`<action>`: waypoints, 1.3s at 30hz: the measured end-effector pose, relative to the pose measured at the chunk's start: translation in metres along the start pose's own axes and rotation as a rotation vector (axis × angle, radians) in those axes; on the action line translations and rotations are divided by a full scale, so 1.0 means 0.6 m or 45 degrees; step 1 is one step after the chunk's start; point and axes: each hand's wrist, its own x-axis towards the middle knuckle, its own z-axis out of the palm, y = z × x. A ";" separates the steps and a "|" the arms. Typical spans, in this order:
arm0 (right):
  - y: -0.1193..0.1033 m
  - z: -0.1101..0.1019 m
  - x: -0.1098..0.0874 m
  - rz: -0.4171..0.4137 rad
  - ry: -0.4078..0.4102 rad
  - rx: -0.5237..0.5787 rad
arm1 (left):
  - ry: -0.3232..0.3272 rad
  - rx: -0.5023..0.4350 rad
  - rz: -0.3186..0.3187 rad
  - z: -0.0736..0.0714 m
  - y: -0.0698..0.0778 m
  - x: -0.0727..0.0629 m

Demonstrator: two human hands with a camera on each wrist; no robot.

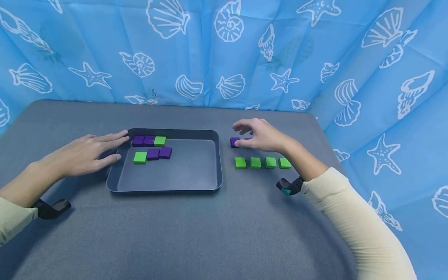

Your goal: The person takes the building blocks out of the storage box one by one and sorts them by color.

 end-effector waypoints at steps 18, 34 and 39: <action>-0.113 0.093 0.136 -0.106 -0.241 -0.051 | 0.007 -0.005 -0.004 0.005 -0.002 -0.003; -0.149 0.156 0.182 -0.141 -0.317 -0.226 | 0.015 0.001 0.010 0.002 0.000 -0.001; -0.165 0.162 0.190 -0.155 -0.326 -0.291 | 0.010 0.014 0.017 0.001 -0.001 -0.001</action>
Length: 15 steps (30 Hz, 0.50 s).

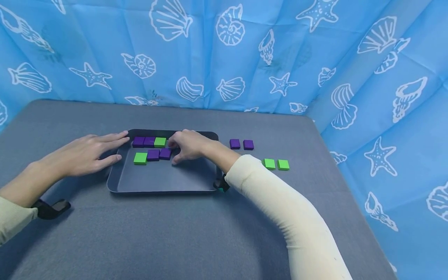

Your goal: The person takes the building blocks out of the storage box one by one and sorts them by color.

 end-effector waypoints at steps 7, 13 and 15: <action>-0.013 -0.001 0.014 0.029 0.006 -0.080 | -0.004 0.015 -0.002 -0.002 0.000 0.002; -0.028 -0.002 0.025 0.079 0.015 -0.183 | -0.013 0.049 -0.007 -0.005 0.003 0.004; -0.029 0.000 0.026 0.090 0.028 -0.205 | -0.024 0.066 -0.008 -0.006 0.003 0.005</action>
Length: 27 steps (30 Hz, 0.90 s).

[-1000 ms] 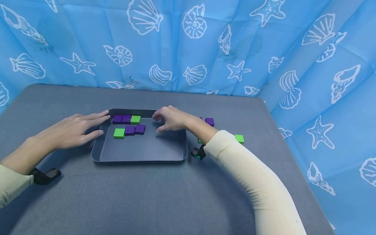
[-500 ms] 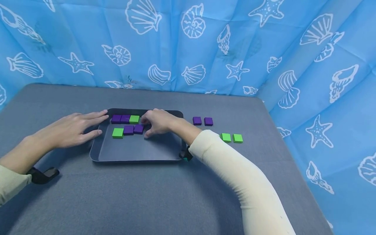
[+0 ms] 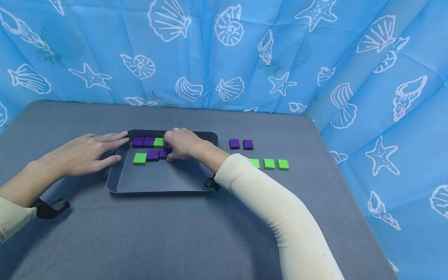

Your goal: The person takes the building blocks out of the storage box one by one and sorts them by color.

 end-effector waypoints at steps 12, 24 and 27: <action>0.015 -0.006 -0.010 -0.064 -0.050 0.029 | 0.002 -0.011 -0.005 0.004 0.000 -0.001; 0.045 -0.019 -0.052 -0.017 -0.050 0.081 | 0.008 -0.002 -0.001 0.002 0.004 -0.001; 0.053 -0.026 -0.065 -0.025 -0.031 0.091 | 0.002 -0.004 -0.008 0.002 0.004 -0.001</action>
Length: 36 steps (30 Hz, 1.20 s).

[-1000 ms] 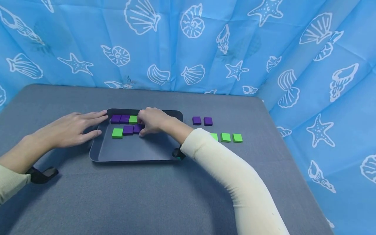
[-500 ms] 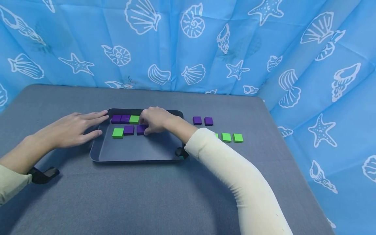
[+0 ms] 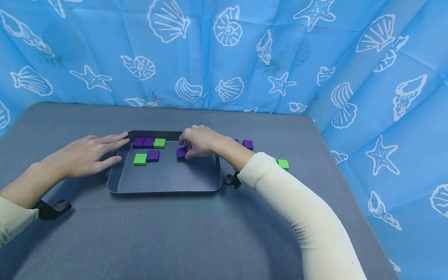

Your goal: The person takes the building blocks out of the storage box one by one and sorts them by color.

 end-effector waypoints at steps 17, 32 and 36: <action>0.085 -0.039 -0.105 0.077 0.141 0.107 | 0.007 -0.011 0.013 0.005 -0.002 -0.001; 0.186 -0.031 -0.201 0.206 0.264 0.149 | 0.001 -0.010 -0.005 0.004 0.001 -0.001; 0.207 -0.021 -0.222 0.253 0.262 0.141 | -0.002 -0.020 -0.007 0.002 0.001 -0.001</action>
